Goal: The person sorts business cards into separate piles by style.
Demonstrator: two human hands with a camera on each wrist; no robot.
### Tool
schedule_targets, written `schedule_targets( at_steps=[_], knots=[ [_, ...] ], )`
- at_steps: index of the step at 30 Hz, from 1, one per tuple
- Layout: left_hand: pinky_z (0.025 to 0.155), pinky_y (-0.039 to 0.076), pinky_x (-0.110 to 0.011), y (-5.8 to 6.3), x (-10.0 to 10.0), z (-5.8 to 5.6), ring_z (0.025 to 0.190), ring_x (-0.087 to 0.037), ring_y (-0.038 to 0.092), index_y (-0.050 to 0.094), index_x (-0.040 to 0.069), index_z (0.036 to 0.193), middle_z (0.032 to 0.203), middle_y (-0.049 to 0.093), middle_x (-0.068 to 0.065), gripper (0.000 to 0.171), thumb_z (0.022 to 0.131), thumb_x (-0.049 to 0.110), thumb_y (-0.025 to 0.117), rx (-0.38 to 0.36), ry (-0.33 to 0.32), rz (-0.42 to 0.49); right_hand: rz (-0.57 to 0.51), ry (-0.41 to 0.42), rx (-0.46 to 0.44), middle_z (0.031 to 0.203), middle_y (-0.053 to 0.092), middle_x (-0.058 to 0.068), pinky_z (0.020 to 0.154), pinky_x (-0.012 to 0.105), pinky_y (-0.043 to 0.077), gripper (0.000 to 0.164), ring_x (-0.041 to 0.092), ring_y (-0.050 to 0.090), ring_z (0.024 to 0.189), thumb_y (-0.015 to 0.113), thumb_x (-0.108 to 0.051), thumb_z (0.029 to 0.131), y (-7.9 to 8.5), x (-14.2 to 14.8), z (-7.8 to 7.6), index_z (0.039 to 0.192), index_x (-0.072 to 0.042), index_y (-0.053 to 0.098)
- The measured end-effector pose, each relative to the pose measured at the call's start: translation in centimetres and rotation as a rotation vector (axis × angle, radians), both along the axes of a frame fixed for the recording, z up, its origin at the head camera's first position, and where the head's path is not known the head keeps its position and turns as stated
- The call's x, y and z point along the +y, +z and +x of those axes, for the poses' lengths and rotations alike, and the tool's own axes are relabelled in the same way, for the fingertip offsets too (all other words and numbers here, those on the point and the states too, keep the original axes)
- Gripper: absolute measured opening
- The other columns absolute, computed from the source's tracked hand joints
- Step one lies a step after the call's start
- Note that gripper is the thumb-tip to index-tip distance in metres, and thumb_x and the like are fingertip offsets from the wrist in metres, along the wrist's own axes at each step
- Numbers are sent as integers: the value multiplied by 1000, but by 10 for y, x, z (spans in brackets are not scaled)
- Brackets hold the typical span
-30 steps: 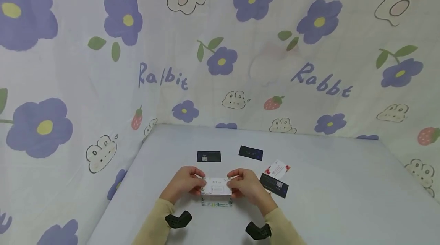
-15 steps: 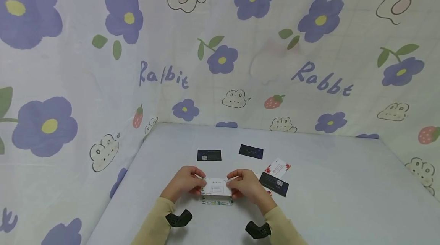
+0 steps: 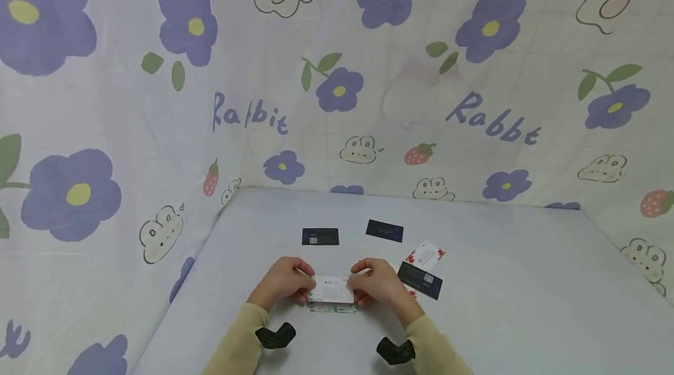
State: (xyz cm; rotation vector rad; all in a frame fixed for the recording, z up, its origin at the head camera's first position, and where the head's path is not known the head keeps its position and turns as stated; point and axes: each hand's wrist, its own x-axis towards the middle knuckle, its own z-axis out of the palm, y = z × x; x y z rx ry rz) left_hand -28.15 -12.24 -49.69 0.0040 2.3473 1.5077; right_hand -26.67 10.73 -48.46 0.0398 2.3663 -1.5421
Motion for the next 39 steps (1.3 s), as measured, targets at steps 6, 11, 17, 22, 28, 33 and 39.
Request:
schedule_targets(
  at_steps=[6,11,17,22,28,33,39],
  knots=[
    [52,54,-21,2,2,4,52,-9,58,66,1,102,73,67,-4,17,86,2,73,-9,-6,-18,17,-10,-18,82,66,9,51,24,56,30,13,62,54,72,-15,92,0,0,0,117,-2,63],
    [51,55,-21,5,5,6,51,-9,57,66,2,100,71,65,-4,17,86,3,74,6,-10,-53,22,-24,-26,83,69,10,51,25,56,29,13,61,54,70,-18,94,0,0,0,117,-3,62],
    [50,53,-19,8,8,9,49,-8,56,66,2,99,68,64,-3,16,84,1,73,33,-13,-98,6,-31,-23,84,70,11,51,27,57,29,13,62,53,68,-21,96,-1,2,1,118,-3,61],
    [49,53,-20,8,11,10,49,-9,57,66,3,97,69,64,-5,16,83,1,74,59,-12,-130,8,-31,-15,84,69,11,51,27,57,29,13,63,53,67,-22,97,1,3,2,118,-3,61],
    [49,53,-20,5,13,10,51,-10,58,65,4,94,70,64,-5,17,81,1,76,74,5,-160,35,-34,-4,85,68,12,52,27,58,29,14,64,54,66,-23,97,2,3,1,117,-3,61],
    [49,53,-21,5,14,12,51,-10,58,64,3,93,66,64,-4,18,80,0,76,89,7,-158,39,-55,-6,83,67,11,53,28,59,28,15,66,56,66,-23,97,2,2,1,117,-4,62],
    [48,53,-21,5,14,13,51,-10,57,63,2,94,64,63,-4,19,80,-1,75,96,3,-151,30,-55,-13,82,67,10,55,28,59,30,15,67,58,65,-24,98,1,3,0,119,-4,61]
  ],
)
